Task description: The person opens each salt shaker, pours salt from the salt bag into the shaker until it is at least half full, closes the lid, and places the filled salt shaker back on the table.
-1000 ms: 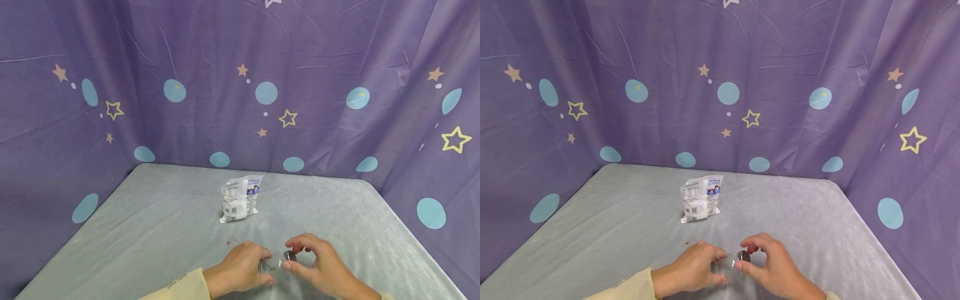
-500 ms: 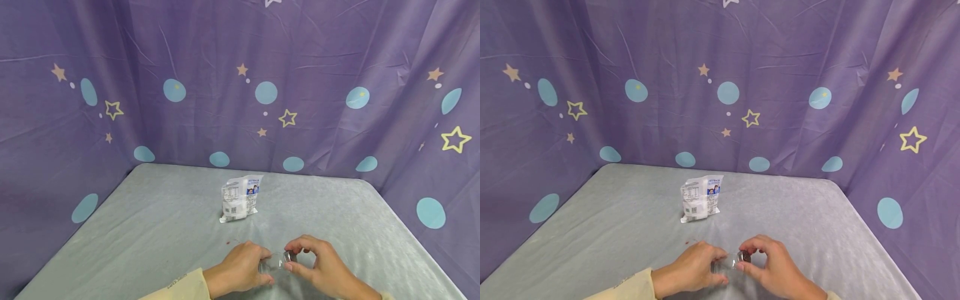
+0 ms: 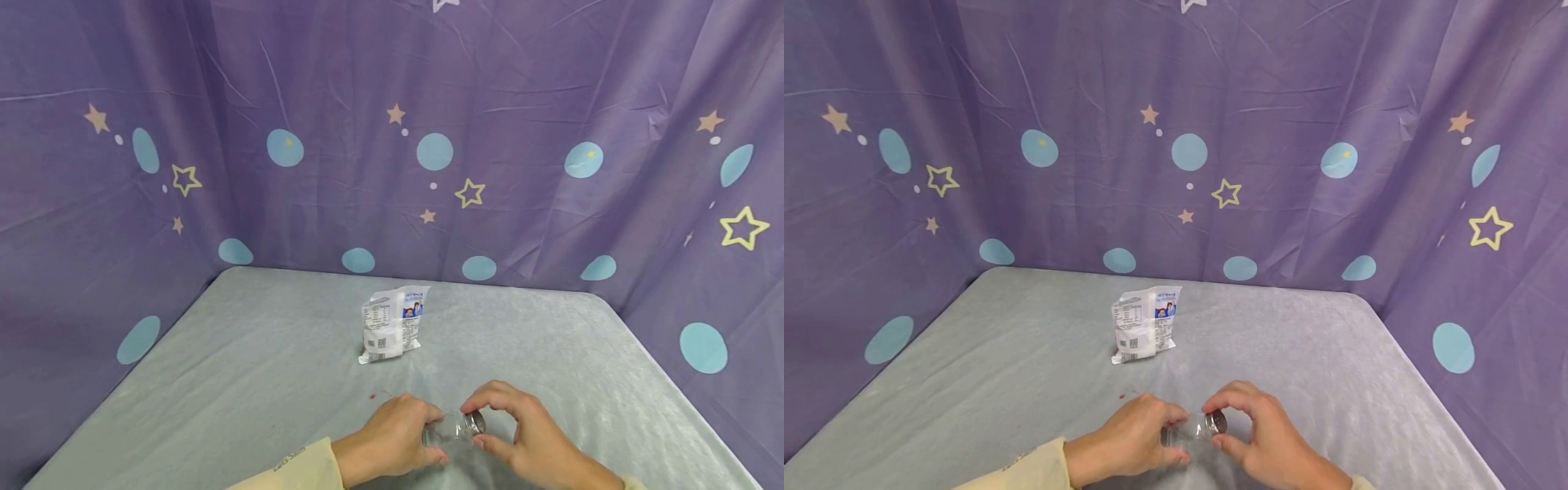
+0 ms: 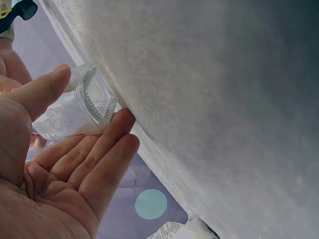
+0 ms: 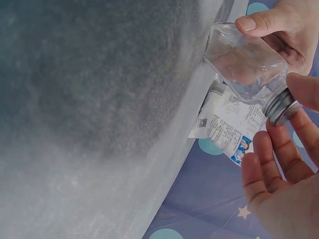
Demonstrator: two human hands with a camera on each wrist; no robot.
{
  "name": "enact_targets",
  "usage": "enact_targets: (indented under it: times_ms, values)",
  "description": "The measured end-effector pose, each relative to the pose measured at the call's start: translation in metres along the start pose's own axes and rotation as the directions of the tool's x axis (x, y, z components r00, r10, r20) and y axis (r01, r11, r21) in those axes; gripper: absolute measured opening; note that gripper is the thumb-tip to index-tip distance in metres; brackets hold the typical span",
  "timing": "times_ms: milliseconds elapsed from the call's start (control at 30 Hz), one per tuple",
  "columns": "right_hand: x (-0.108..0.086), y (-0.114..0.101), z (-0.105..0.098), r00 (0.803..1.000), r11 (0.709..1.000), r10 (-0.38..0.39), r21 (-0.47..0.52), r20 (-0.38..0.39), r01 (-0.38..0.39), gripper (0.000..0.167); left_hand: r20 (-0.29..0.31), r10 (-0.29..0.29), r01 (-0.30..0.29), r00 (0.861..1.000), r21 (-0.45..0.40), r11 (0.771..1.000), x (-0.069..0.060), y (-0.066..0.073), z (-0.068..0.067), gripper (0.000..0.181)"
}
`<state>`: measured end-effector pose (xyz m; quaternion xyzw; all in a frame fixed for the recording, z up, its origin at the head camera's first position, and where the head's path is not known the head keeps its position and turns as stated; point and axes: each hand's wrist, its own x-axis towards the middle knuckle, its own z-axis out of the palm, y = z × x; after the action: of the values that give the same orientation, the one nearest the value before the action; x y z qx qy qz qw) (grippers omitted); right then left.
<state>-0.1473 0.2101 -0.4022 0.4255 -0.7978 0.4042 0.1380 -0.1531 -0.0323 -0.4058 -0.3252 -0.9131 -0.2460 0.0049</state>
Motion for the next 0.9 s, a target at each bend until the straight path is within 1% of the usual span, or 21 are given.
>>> enact_targets:
  times_ms: [67, 200, 300, 400, 500, 533, 633, 767, 900]
  values:
    - [-0.0002, 0.0004, 0.0, 1.0, 1.0, 0.004, 0.004, 0.006, -0.004, 0.054, -0.002, 0.001, -0.001, 1.0, 0.003, 1.0, 0.0001, -0.0001, 0.0002, 0.026]
    - [-0.0007, 0.0017, 0.0005, 1.0, 1.0, -0.012, 0.016, 0.002, 0.012, 0.057, 0.006, 0.003, -0.003, 1.0, 0.0, 1.0, 0.0001, -0.0002, 0.0006, 0.027]
    - [-0.0007, 0.0007, 0.0006, 1.0, 1.0, -0.011, -0.006, -0.013, 0.011, 0.056, 0.011, 0.005, -0.005, 1.0, -0.004, 1.0, 0.0, -0.0001, 0.0007, 0.028]
    - [0.0001, -0.0023, 0.0006, 0.999, 0.997, 0.019, -0.073, -0.041, -0.021, 0.049, 0.006, 0.007, -0.007, 1.0, 0.001, 1.0, 0.0004, -0.0003, 0.0005, 0.029]
    - [0.001, -0.0058, 0.0008, 0.994, 0.987, 0.086, -0.133, -0.073, -0.095, 0.039, 0.009, 0.006, -0.006, 1.0, 0.002, 1.0, 0.0009, -0.0005, 0.0002, 0.028]
    - [0.0013, -0.0066, 0.0008, 0.99, 0.982, 0.115, -0.138, -0.078, -0.125, 0.036, 0.012, 0.004, -0.004, 1.0, 0.002, 1.0, 0.0009, -0.0005, 0.0001, 0.028]
    - [0.0013, -0.0081, 0.0011, 0.981, 0.973, 0.175, -0.138, -0.079, -0.185, 0.028, 0.021, -0.003, 0.003, 1.0, -0.003, 1.0, 0.0006, -0.0002, -0.0002, 0.027]
    - [0.0008, -0.008, 0.0019, 0.977, 0.969, 0.207, -0.122, -0.056, -0.213, 0.02, 0.029, -0.014, 0.014, 0.999, 0.0, 1.0, 0.0006, -0.0002, -0.0003, 0.03]
    - [0.0005, -0.0072, 0.0024, 0.972, 0.965, 0.234, -0.115, -0.034, -0.236, 0.018, 0.038, -0.018, 0.018, 0.999, 0.001, 1.0, 0.0007, -0.0007, -0.0009, 0.035]
